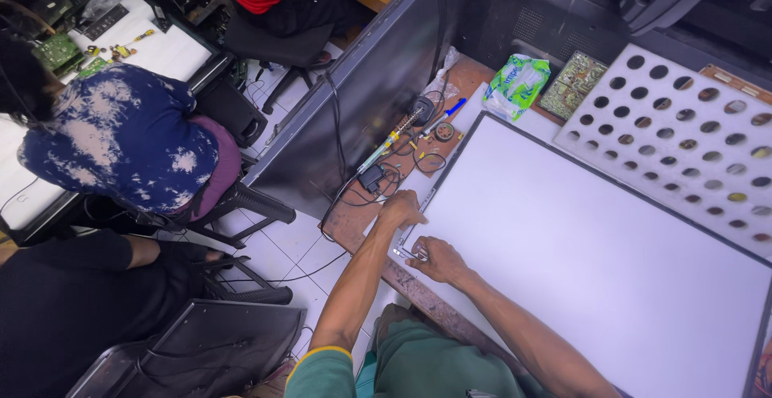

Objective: The person uses a screwdriver to remove screws from the frame of a flat white panel, likely a TV or monitor backplate, then lifts the frame to separate it from the panel. The person continues to unscrew and detach the frame around the edges.

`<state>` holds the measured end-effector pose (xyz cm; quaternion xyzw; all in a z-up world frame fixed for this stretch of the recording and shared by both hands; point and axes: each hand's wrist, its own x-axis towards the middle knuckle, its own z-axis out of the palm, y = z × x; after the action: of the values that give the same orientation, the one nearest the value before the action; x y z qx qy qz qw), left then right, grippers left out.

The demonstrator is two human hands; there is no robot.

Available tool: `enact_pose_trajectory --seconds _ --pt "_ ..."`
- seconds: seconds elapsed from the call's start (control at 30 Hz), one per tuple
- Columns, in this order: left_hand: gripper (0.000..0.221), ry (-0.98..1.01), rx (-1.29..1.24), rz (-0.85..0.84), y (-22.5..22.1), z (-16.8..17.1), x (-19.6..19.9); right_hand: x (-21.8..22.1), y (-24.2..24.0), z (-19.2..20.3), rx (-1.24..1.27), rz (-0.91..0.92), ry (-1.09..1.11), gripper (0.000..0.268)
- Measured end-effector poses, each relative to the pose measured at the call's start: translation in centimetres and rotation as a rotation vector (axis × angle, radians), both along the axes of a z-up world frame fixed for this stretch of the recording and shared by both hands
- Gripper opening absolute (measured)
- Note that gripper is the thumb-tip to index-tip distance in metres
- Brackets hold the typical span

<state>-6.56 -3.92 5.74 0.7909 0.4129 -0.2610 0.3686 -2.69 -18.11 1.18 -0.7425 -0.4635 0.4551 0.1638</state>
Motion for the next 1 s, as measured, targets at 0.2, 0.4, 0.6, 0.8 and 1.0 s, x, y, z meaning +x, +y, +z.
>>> enact_pose_trajectory --seconds 0.2,0.4,0.6,0.8,1.0 --pt "0.051 -0.053 0.142 -0.105 0.5 -0.5 1.7 1.1 -0.8 1.2 -0.031 -0.106 0.044 0.029" --pt "0.067 -0.108 0.171 -0.077 2.5 -5.4 5.7 3.6 -1.6 1.4 -0.056 -0.207 0.052 0.028" --pt "0.062 -0.130 0.194 -0.264 4.0 -5.9 7.0 6.3 -1.8 1.6 -0.065 -0.279 0.073 0.029" --pt "0.056 -0.070 0.268 -0.356 5.1 -7.9 8.9 9.2 -0.7 0.4 -0.074 -0.316 0.059 0.028" --pt "0.054 -0.146 0.184 -0.320 5.6 -6.0 10.5 11.8 -0.5 1.3 -0.068 -0.351 0.034 0.029"
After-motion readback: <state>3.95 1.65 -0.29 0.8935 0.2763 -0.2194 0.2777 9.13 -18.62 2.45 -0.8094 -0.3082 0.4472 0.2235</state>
